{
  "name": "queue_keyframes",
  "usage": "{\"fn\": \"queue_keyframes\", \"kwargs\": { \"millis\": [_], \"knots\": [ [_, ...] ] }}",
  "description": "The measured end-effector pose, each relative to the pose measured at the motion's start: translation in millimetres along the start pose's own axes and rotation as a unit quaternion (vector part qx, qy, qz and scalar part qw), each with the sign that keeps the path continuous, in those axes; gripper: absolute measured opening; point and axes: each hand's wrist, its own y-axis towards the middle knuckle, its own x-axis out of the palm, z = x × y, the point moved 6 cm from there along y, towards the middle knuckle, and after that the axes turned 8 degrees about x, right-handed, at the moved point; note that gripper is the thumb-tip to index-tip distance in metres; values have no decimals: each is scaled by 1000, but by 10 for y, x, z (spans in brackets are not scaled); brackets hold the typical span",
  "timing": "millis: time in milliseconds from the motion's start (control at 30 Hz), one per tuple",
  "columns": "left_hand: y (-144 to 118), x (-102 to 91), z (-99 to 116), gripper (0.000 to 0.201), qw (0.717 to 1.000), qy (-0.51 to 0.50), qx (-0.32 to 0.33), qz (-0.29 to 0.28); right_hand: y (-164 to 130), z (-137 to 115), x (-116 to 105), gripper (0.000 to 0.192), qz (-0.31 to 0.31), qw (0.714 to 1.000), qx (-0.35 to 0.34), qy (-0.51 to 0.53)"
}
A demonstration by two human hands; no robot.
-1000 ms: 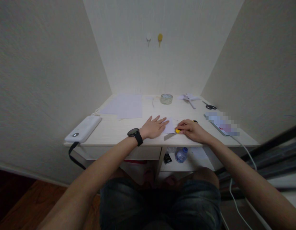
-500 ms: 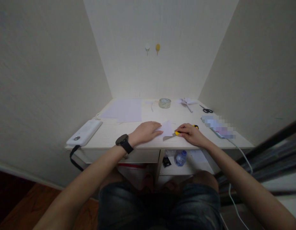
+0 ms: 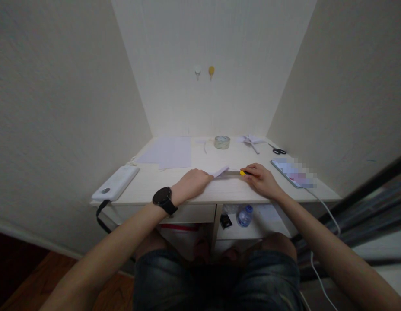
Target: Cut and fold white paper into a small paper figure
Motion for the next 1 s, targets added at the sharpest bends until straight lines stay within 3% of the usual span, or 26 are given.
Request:
{"fn": "queue_keyframes", "kwargs": {
  "millis": [167, 300, 367, 433, 600, 700, 767, 833, 900, 1000],
  "knots": [
    [-82, -124, -205, 33, 996, -49, -42, 67, 61, 1, -87, 28, 11, 1000, 20, 7],
    [-123, -214, -439, 25, 964, -199, -88, 153, 131, -41, -201, 27, 22, 1000, -7, -1],
    [-152, -197, -567, 21, 919, -315, -136, 193, 151, -86, -253, 27, 30, 999, -24, -17],
    [-188, -130, -655, 22, 857, -426, -187, 220, 156, -140, -287, 27, 41, 998, -33, -33],
    [-244, 88, -668, 28, 712, -596, -262, 262, 110, -259, -286, 31, 104, 993, -21, -52],
    [-215, 214, -599, 24, 647, -657, -276, 274, 79, -294, -161, 32, 112, 991, -1, -70],
    [-177, 290, -530, 18, 618, -681, -279, 277, 71, -314, -35, 26, 92, 993, 10, -77],
    [-157, 359, -456, 22, 604, -684, -293, 284, 72, -338, 85, 21, 65, 995, 16, -75],
    [-143, 408, -359, 32, 608, -683, -297, 277, 85, -359, 177, 18, 39, 996, 21, -79],
    [-124, 420, -184, 47, 646, -686, -257, 216, 117, -366, 262, 19, -6, 994, 26, -104]
  ]
}}
